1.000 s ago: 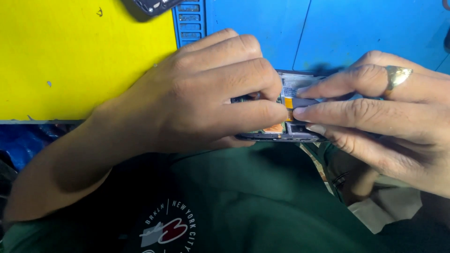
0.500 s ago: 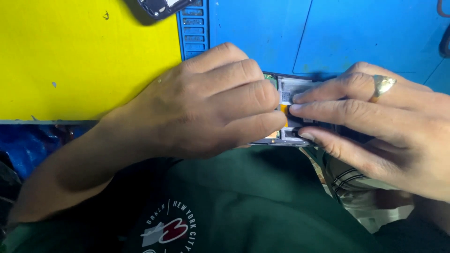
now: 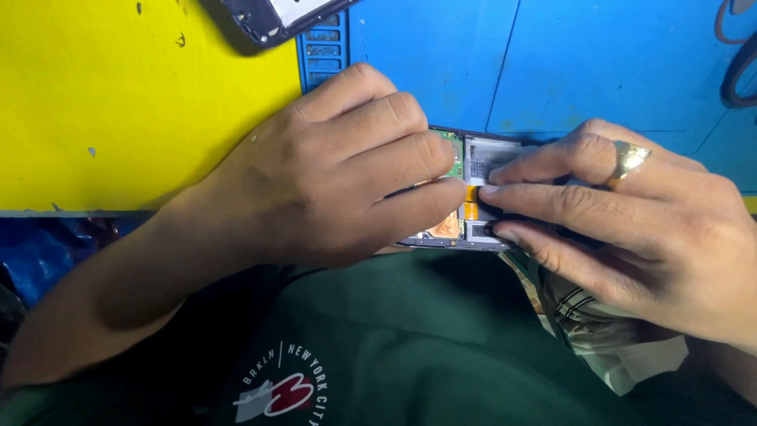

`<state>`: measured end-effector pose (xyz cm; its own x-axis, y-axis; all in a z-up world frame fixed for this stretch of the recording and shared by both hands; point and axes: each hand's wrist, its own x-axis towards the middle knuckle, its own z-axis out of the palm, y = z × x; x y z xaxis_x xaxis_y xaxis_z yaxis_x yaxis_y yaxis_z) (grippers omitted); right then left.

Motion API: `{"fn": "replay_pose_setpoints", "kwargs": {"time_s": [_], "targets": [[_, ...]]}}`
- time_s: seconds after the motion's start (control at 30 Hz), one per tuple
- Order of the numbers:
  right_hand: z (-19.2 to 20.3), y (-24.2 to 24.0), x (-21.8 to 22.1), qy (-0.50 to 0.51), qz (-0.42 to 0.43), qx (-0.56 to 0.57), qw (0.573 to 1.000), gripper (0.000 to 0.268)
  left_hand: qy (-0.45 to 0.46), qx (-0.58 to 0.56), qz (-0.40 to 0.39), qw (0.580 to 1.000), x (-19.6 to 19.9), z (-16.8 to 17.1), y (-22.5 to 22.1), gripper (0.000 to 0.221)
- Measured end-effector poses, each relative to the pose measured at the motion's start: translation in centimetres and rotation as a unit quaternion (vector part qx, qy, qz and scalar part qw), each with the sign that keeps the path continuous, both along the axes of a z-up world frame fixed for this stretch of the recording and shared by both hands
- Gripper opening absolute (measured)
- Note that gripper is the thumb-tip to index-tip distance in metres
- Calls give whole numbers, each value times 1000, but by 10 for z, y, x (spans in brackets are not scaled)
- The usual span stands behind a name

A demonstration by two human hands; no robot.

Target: Disassembling a mobile phone to remove the battery, involving prying the frame and disconnecting internal cables.

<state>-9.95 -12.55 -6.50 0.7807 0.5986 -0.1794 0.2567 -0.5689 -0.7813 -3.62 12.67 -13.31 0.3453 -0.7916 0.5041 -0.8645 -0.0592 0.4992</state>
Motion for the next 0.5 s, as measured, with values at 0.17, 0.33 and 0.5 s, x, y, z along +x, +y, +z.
{"fn": "replay_pose_setpoints", "kwargs": {"time_s": [0.17, 0.33, 0.5], "targets": [[0, -1, 1, 1, 7, -6, 1000, 25, -14, 16, -15, 1000, 3, -1, -1, 23], [1, -5, 3, 8, 20, -18, 1000, 30, -19, 27, -38, 999, 8, 0, -1, 23], [3, -6, 6, 25, 25, -36, 999, 33, -27, 41, -47, 998, 11, -1, -2, 22]]}}
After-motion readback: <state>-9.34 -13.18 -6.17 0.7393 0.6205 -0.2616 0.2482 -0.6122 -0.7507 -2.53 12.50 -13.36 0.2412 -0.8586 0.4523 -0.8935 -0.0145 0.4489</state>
